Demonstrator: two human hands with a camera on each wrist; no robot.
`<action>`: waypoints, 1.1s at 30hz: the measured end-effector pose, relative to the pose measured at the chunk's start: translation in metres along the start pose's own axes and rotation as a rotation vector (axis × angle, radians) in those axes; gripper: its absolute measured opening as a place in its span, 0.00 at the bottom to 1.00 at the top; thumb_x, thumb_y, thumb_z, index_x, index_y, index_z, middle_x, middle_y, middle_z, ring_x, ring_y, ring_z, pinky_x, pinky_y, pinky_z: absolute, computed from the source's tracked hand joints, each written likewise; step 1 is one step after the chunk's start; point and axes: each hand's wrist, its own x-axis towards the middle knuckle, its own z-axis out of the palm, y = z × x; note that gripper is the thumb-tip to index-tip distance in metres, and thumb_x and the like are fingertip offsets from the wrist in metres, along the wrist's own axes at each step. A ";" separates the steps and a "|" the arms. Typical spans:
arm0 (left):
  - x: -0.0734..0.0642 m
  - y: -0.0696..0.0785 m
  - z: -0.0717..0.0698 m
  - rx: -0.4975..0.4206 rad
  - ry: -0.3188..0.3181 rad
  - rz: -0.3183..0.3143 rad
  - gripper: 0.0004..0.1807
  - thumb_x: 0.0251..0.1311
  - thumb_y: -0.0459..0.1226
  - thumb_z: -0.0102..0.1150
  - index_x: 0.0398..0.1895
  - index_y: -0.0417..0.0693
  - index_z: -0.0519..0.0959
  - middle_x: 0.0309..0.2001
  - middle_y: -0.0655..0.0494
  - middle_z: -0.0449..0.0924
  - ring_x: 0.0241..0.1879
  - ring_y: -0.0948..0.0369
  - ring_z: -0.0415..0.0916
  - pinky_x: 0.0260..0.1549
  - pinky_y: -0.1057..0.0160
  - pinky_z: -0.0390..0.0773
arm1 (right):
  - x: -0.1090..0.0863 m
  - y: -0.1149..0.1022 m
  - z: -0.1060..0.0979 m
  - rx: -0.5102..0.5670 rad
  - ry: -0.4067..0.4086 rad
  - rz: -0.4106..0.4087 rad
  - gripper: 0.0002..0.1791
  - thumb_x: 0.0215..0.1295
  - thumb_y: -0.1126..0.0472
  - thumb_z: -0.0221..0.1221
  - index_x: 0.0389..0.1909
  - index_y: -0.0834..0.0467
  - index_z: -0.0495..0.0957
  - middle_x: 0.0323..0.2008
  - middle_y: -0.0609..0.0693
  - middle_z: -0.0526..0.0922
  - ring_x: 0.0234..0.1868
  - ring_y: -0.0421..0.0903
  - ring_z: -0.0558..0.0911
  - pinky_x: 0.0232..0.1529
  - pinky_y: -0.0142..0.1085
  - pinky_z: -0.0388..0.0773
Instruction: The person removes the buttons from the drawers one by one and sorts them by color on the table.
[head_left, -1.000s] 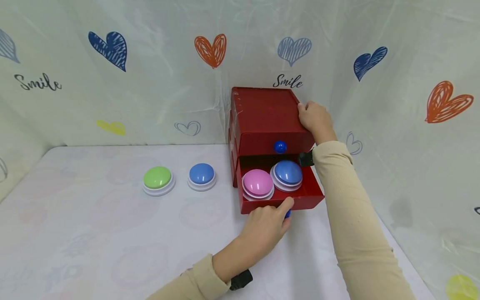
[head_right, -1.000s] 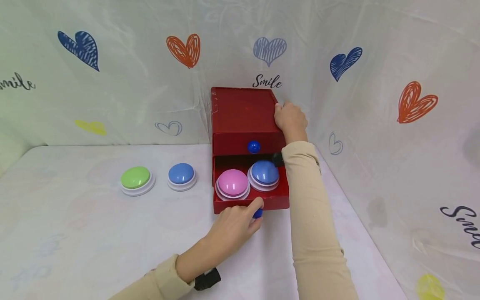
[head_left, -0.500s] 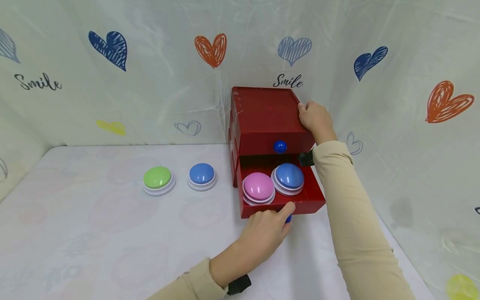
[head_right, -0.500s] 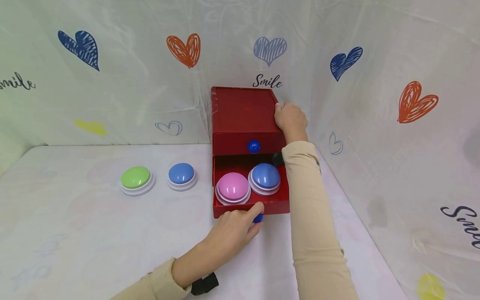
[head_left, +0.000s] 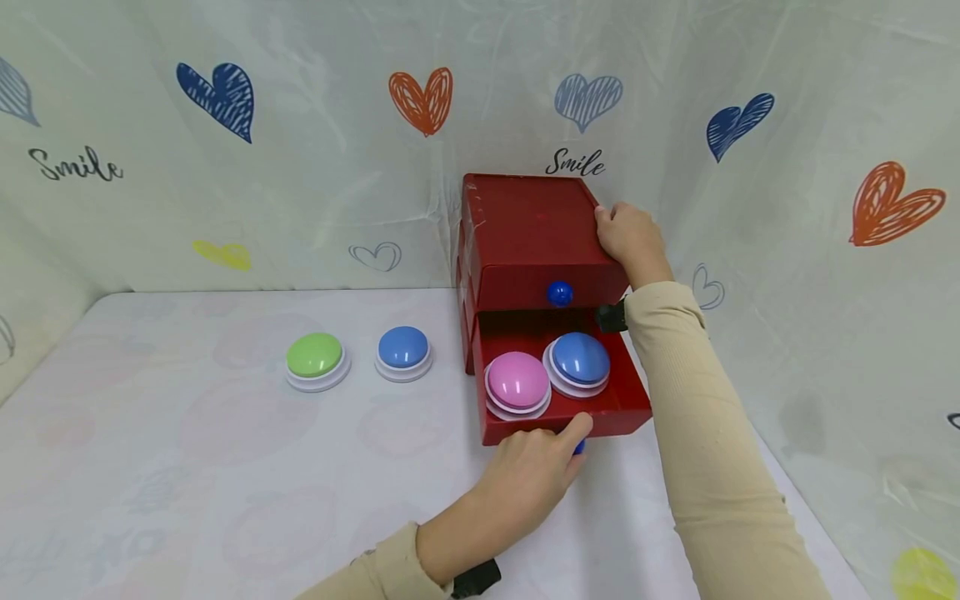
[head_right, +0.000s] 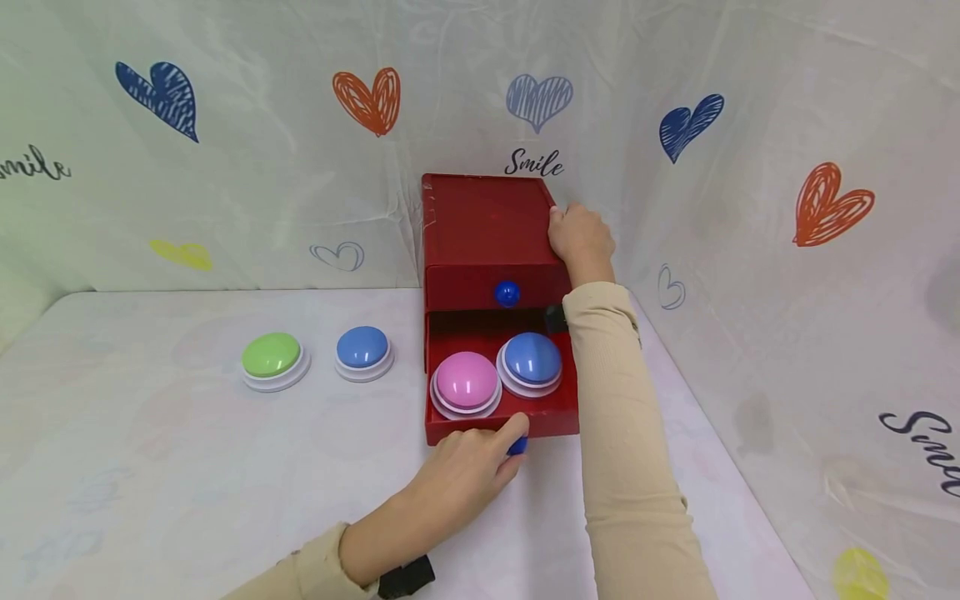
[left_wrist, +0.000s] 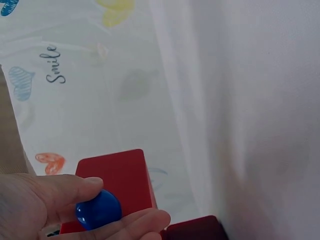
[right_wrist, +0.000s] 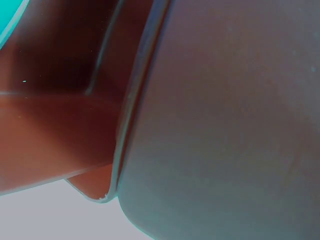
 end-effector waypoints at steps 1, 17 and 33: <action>0.000 0.000 0.000 0.002 -0.004 -0.002 0.22 0.51 0.44 0.67 0.43 0.55 0.64 0.15 0.63 0.69 0.13 0.71 0.65 0.20 0.81 0.68 | 0.000 0.000 0.000 0.000 0.000 -0.001 0.27 0.73 0.46 0.32 0.48 0.65 0.68 0.43 0.64 0.74 0.42 0.58 0.74 0.43 0.48 0.72; -0.005 0.004 0.000 0.018 -0.005 0.012 0.21 0.52 0.43 0.66 0.42 0.56 0.63 0.14 0.63 0.67 0.12 0.70 0.64 0.17 0.82 0.65 | 0.000 0.000 0.000 -0.007 -0.006 0.003 0.28 0.73 0.46 0.32 0.50 0.65 0.68 0.46 0.64 0.74 0.45 0.59 0.74 0.47 0.49 0.71; -0.006 0.000 -0.007 -0.092 -0.119 0.006 0.19 0.56 0.42 0.63 0.44 0.53 0.63 0.17 0.63 0.67 0.14 0.72 0.62 0.19 0.82 0.66 | 0.001 0.001 0.000 -0.009 0.000 0.002 0.28 0.72 0.46 0.32 0.50 0.65 0.68 0.45 0.64 0.74 0.44 0.59 0.74 0.46 0.49 0.71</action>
